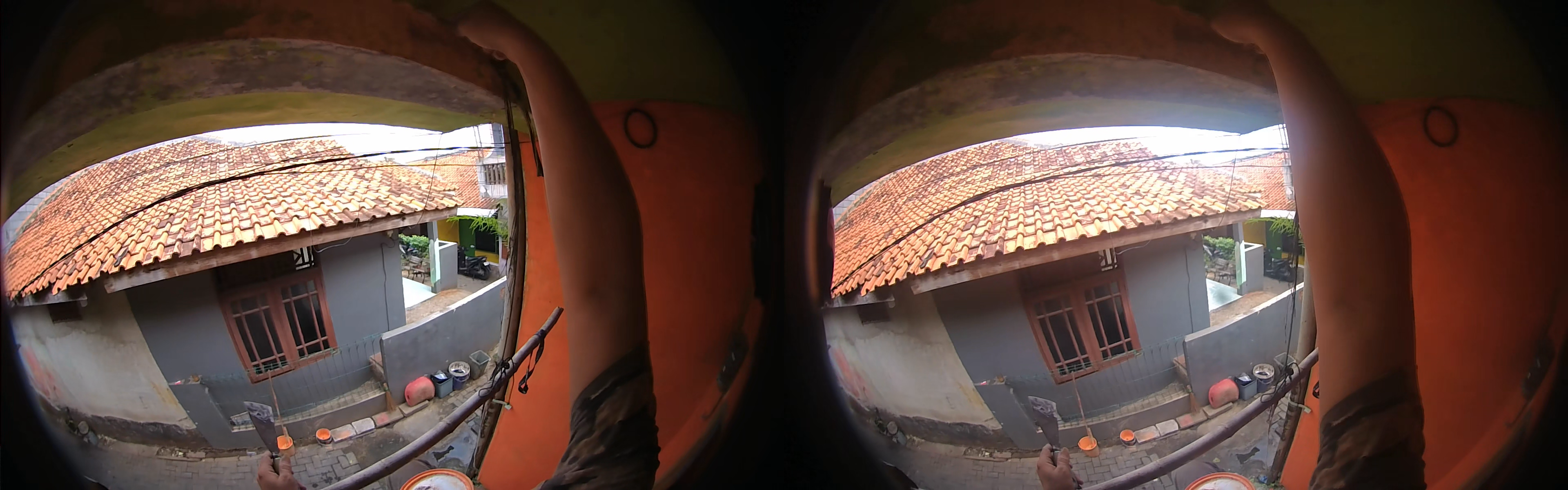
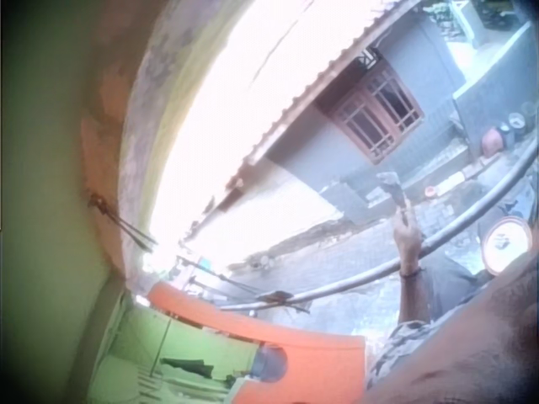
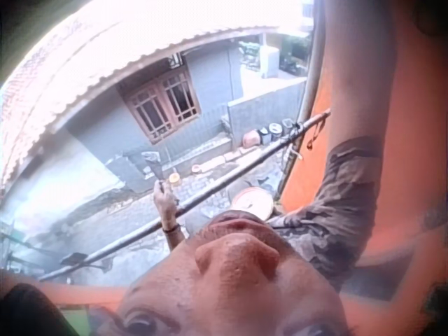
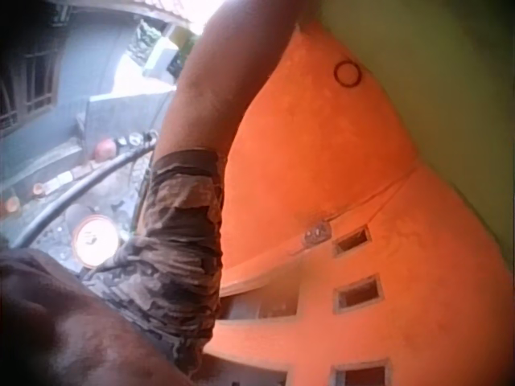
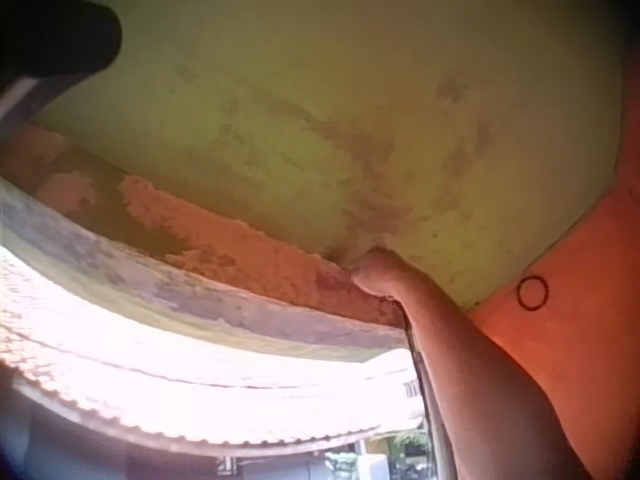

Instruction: The person applies plaster to an overhead surface using a trowel and a smaller scraper. They repeatedly scoop plaster from a bucket, transfer it to the trowel, and smooth it onto the ceiling area above.

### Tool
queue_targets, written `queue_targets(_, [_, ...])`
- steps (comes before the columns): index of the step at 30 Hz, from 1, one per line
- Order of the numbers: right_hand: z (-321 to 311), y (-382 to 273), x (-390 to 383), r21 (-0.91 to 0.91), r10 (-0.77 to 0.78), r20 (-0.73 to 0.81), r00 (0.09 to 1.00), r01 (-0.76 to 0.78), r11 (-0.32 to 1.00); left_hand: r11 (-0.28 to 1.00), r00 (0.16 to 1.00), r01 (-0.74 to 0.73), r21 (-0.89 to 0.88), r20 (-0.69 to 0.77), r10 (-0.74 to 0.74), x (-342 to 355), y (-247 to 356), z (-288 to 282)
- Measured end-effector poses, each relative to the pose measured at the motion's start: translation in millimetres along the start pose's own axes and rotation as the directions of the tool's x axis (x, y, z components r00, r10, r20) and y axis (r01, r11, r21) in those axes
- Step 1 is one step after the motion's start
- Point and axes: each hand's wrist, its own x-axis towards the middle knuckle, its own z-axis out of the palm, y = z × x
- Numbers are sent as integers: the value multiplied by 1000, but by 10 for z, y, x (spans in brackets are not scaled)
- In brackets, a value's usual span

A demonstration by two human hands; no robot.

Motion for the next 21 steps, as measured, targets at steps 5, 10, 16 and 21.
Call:
queue_targets(5, [-167, -227, -172, 143, 62, 79, 995, -73, 987, 1000, 1000, -6, 24, -4, 6, -26, -68, -15])
queue_targets(10, [-368, -446, -283, 116, 64, 180, 982, -86, 989, 998, 999, 55, -8, 0, -55, -91, 169, -38])
queue_targets(16, [-539, -242, -109, 42, 21, 384, 923, -40, 998, 994, 993, 101, -52, 73, -97, -146, 403, -80])
queue_targets(21, [-519, -230, -197, 154, 10, 173, 985, -37, 987, 989, 990, 132, -73, 67, -127, -172, 494, -89])
